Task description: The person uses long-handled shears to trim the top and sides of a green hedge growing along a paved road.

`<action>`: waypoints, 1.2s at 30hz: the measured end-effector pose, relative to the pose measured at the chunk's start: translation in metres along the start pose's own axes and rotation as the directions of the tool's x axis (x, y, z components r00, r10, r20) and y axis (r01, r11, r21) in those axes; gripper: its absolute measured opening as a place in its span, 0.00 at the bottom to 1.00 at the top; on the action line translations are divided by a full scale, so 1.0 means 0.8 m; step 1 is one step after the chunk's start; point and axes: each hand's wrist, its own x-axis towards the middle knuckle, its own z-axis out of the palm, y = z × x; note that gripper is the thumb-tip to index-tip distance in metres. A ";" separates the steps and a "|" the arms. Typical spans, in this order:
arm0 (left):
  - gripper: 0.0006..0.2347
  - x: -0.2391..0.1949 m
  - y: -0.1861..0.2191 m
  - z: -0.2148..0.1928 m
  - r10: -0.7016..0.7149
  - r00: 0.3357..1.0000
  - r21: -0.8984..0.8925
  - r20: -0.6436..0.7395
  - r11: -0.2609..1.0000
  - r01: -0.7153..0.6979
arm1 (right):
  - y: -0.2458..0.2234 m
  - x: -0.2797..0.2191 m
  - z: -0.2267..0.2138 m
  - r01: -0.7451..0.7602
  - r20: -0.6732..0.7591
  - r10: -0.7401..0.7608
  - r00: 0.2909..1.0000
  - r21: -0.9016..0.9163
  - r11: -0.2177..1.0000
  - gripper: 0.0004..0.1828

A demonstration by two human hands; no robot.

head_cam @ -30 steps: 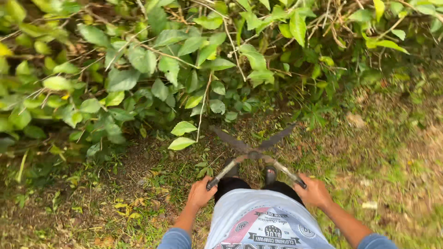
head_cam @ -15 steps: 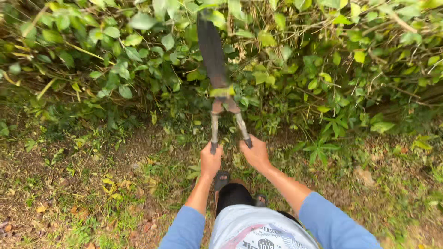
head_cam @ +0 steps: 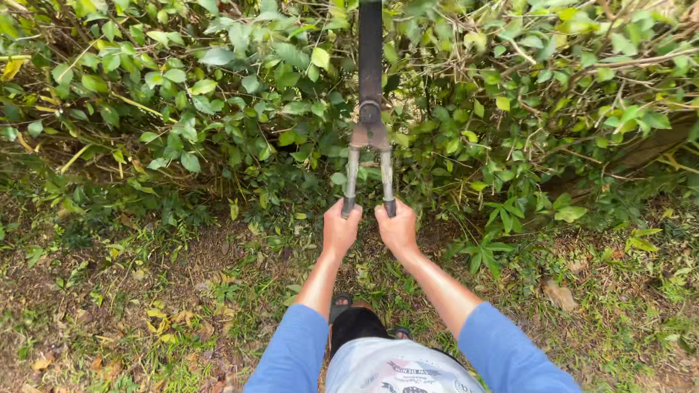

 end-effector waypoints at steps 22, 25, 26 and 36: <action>0.06 -0.025 0.079 -0.046 0.099 0.994 0.211 0.039 0.972 -0.105 | -0.070 -0.008 -0.162 0.078 0.103 -0.051 0.993 -0.285 0.955 0.10; 0.05 -0.018 0.083 0.030 0.082 0.995 0.065 0.053 0.994 -0.086 | -0.058 0.000 -0.113 0.043 0.041 -0.038 0.998 -0.137 0.990 0.10; 0.05 -0.010 0.076 0.062 0.074 0.997 -0.064 0.035 0.995 -0.072 | -0.044 0.009 -0.089 0.068 -0.001 -0.068 0.998 -0.040 0.997 0.11; 0.08 -0.058 -0.069 -0.063 -0.056 0.998 0.284 -0.029 0.957 0.062 | 0.009 -0.001 -0.180 0.214 0.262 -0.085 0.961 -0.512 0.832 0.13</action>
